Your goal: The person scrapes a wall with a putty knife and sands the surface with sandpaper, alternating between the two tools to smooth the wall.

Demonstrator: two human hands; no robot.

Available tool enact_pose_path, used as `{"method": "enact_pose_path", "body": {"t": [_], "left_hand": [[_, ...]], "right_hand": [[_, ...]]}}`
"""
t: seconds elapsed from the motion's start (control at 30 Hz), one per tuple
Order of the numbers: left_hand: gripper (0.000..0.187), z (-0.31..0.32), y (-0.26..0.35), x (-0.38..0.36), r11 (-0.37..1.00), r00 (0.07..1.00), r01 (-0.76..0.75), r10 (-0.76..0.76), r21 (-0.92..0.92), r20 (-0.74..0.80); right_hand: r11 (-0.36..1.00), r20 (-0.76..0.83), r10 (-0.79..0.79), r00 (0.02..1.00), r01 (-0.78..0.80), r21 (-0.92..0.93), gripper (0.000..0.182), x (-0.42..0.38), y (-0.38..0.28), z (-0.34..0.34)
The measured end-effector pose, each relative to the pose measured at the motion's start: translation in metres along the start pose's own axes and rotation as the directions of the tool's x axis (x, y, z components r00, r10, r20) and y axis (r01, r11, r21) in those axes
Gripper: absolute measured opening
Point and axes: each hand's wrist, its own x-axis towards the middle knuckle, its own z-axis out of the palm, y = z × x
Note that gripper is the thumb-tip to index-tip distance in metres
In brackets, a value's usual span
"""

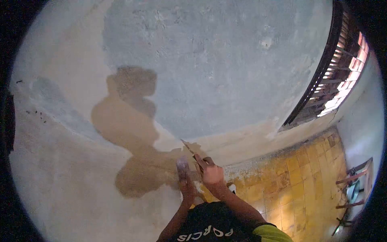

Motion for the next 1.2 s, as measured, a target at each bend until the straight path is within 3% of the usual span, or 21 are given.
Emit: {"method": "enact_pose_path", "body": {"t": [0.07,0.1,0.17,0.23,0.37,0.43,0.47,0.53,0.67,0.7,0.73,0.77,0.87,0.9,0.93,0.97,1.03,1.07,1.13,1.17,1.2], "left_hand": [[0.049,0.007,-0.008,0.002,0.917,0.932,-0.352,0.362,0.188,-0.021],[0.049,0.012,-0.014,-0.001,0.921,0.936,-0.343,0.352,0.186,-0.020],[0.062,0.019,-0.010,0.005,0.996,0.997,-0.080,0.080,-0.028,0.021],[0.055,0.016,0.003,-0.007,0.993,0.994,-0.104,0.102,0.049,0.041],[0.052,0.018,-0.001,-0.005,0.991,0.995,-0.099,0.096,0.092,0.037],[0.056,0.019,-0.011,-0.007,0.997,0.999,-0.047,0.046,0.061,0.012],[0.058,0.020,-0.014,-0.008,0.999,1.000,-0.020,0.021,0.046,-0.001],[0.056,0.022,-0.017,-0.009,0.997,0.998,-0.029,0.034,0.078,-0.058],[0.053,0.028,-0.018,-0.013,0.976,0.962,-0.052,0.105,0.211,-0.252],[0.053,0.031,-0.040,-0.016,0.977,0.958,-0.045,0.101,0.208,-0.267],[0.054,0.037,-0.080,-0.023,0.952,0.965,0.214,-0.171,0.220,-0.196],[0.059,0.040,-0.102,-0.026,0.856,0.891,0.454,-0.436,0.248,-0.127],[0.066,0.033,-0.070,-0.028,0.888,0.885,0.457,-0.448,0.056,-0.123],[0.066,0.029,-0.058,-0.028,0.885,0.881,0.463,-0.453,0.050,-0.134],[0.048,0.025,-0.045,-0.028,0.936,0.929,0.342,-0.325,0.081,-0.175],[0.044,0.023,-0.036,-0.029,0.968,0.958,0.220,-0.192,0.120,-0.212],[0.043,0.026,-0.022,-0.032,0.969,0.933,0.245,-0.230,0.020,-0.278],[0.042,0.028,-0.019,-0.035,0.965,0.908,0.252,-0.263,-0.074,-0.327],[0.042,0.025,-0.067,-0.046,0.949,0.902,0.313,-0.309,-0.035,-0.302],[0.043,0.023,-0.073,-0.047,0.932,0.898,0.362,-0.348,0.004,-0.268],[0.043,0.024,-0.078,-0.049,0.932,0.896,0.363,-0.348,0.006,-0.276]], "right_hand": [[0.999,0.016,0.040,0.999,-0.040,0.014,0.038,0.005,0.002,-0.002],[1.000,0.034,0.006,0.999,-0.006,-0.008,0.040,0.005,0.004,0.010],[0.999,0.049,-0.036,0.998,0.037,-0.026,0.041,0.008,0.009,0.014],[0.998,0.167,0.029,0.986,-0.037,0.044,0.042,0.003,0.014,0.011],[0.983,0.047,-0.066,0.997,0.057,0.175,0.038,-0.007,0.037,-0.016],[0.931,0.062,-0.001,0.998,-0.022,0.365,0.032,-0.008,0.040,-0.030],[0.931,0.066,-0.008,0.998,-0.017,0.365,0.032,-0.006,0.043,-0.033],[0.877,-0.140,-0.203,0.969,0.243,0.415,0.025,-0.001,0.047,-0.036],[0.852,-0.065,-0.316,0.947,0.313,0.418,0.025,0.019,0.049,-0.037],[0.796,-0.144,-0.439,0.887,0.458,0.395,0.022,0.031,0.049,-0.033],[0.721,-0.219,-0.550,0.806,0.591,0.362,0.020,0.039,0.049,-0.025],[0.714,-0.213,-0.560,0.801,0.596,0.367,0.020,0.042,0.051,-0.014],[0.598,-0.156,-0.627,0.763,0.601,0.531,0.019,0.051,0.064,0.030],[0.521,-0.201,-0.695,0.690,0.677,0.520,0.023,0.051,0.070,0.043],[0.437,-0.244,-0.755,0.609,0.744,0.506,0.032,0.051,0.072,0.051],[0.428,-0.237,-0.761,0.604,0.742,0.516,0.032,0.055,0.064,0.045],[0.180,-0.362,-0.850,0.383,0.857,0.484,0.025,0.070,0.049,0.034],[0.172,-0.360,-0.851,0.381,0.852,0.495,0.025,0.080,0.053,0.040],[0.434,0.045,-0.876,0.480,0.746,0.505,0.018,0.098,0.066,0.058],[0.428,0.045,-0.879,0.474,0.745,0.512,0.018,0.097,0.052,0.043],[0.539,0.420,-0.821,0.386,0.768,0.347,0.019,0.092,0.037,0.027]]}}
